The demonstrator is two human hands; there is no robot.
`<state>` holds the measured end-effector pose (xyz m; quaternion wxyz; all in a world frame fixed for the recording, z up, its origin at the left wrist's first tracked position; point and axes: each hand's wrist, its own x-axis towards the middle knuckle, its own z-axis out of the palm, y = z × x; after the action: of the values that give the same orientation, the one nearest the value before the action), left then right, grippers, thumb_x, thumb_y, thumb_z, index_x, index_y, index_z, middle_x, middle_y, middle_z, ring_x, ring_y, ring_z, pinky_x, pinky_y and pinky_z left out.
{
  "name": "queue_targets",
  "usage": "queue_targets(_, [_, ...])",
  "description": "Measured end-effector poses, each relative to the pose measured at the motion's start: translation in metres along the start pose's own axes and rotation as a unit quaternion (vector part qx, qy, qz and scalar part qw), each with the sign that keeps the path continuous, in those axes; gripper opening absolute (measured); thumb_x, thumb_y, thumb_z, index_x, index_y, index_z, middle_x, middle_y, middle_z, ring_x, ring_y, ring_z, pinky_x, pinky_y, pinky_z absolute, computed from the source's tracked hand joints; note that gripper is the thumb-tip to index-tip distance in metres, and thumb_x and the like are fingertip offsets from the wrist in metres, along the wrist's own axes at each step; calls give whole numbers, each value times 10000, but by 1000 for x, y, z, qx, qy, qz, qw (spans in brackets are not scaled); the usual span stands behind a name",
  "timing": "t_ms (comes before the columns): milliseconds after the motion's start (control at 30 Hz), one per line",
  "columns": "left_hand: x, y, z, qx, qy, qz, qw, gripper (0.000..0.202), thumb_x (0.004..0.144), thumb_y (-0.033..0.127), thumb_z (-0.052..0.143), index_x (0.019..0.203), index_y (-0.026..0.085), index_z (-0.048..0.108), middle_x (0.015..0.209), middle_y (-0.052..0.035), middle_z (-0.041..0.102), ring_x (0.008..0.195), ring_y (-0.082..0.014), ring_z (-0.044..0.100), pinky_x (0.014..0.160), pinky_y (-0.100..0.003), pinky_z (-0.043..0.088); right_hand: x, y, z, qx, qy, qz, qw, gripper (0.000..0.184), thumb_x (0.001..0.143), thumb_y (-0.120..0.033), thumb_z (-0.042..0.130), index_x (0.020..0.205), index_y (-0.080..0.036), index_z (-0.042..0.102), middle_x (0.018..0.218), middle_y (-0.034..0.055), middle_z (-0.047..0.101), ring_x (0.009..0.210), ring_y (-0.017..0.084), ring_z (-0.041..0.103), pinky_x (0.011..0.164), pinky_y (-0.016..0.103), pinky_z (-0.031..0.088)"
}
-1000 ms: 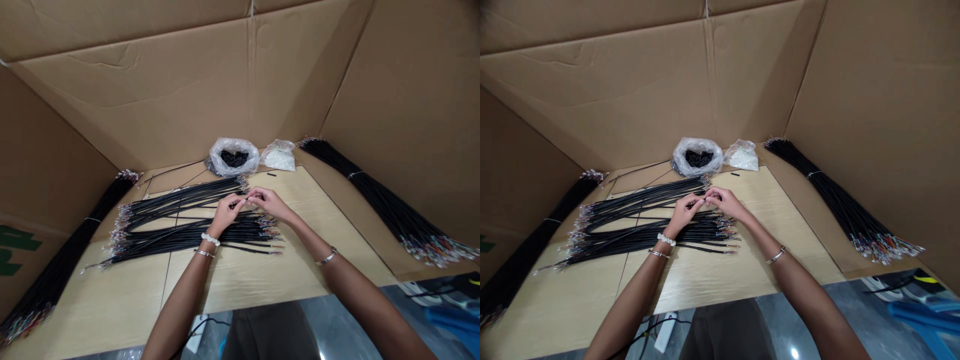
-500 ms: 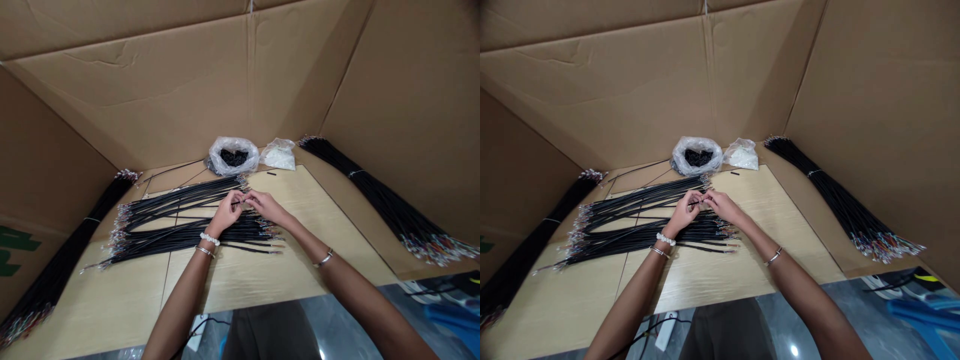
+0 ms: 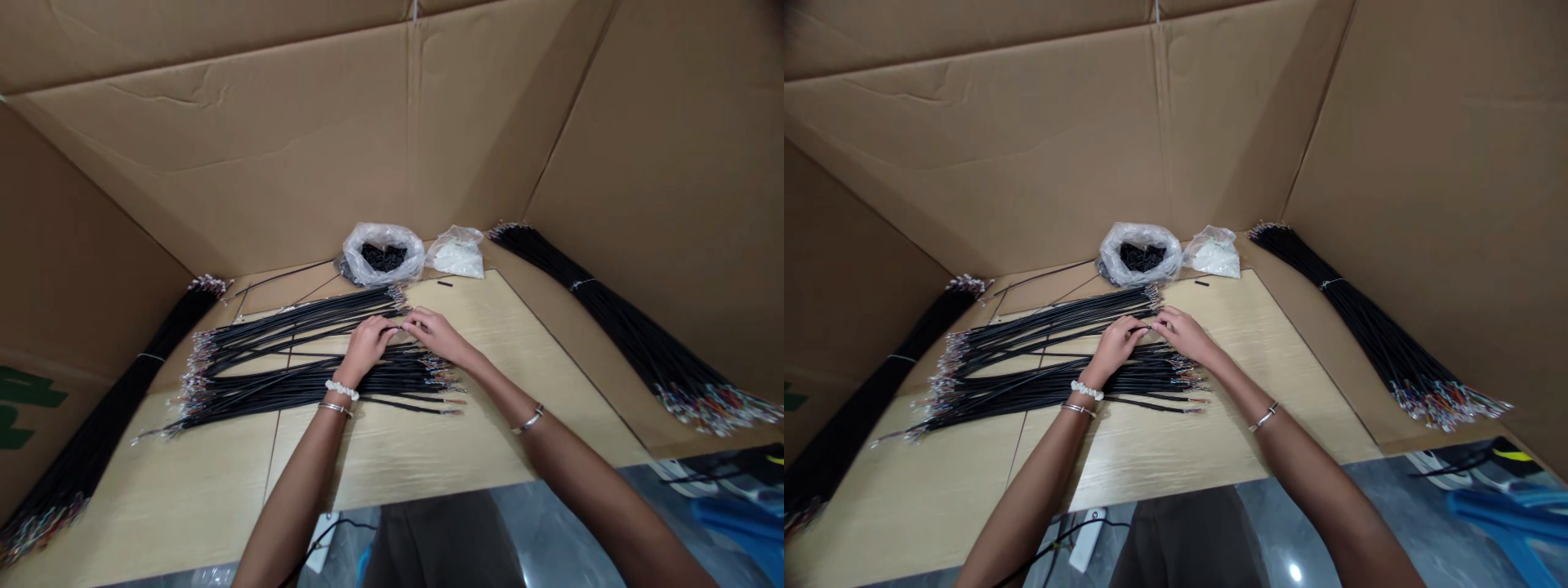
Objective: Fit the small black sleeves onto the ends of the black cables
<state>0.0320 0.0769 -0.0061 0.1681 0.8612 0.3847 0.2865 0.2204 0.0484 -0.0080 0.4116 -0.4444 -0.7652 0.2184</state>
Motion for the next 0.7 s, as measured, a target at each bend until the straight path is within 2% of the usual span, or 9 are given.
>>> queue_targets(233, [-1, 0, 0, -25, 3, 8, 1000, 270, 886, 344, 485, 923, 152, 672, 880, -26, 609, 806, -39, 496, 769, -150, 369, 0, 4, 6, 19, 1, 9, 1000, 297, 937, -331, 460, 811, -128, 635, 768, 46, 528, 730, 142, 501, 707, 256, 364])
queue_targets(567, [-4, 2, 0, -38, 3, 34, 999, 329, 890, 397, 463, 897, 153, 683, 853, -35, 602, 788, -37, 498, 778, -158, 390, 0, 4, 11, 27, 1, 22, 999, 435, 952, -394, 401, 654, -141, 593, 707, 59, 587, 700, 149, 543, 716, 271, 381])
queue_targets(700, [-3, 1, 0, -33, 2, 41, 999, 347, 894, 407, 450, 911, 144, 677, 856, -42, 599, 791, -42, 498, 779, -164, 395, -1, 4, 9, 27, -8, 57, 998, 472, 945, -454, 396, 671, -142, 619, 724, 62, 619, 697, 154, 561, 700, 269, 384])
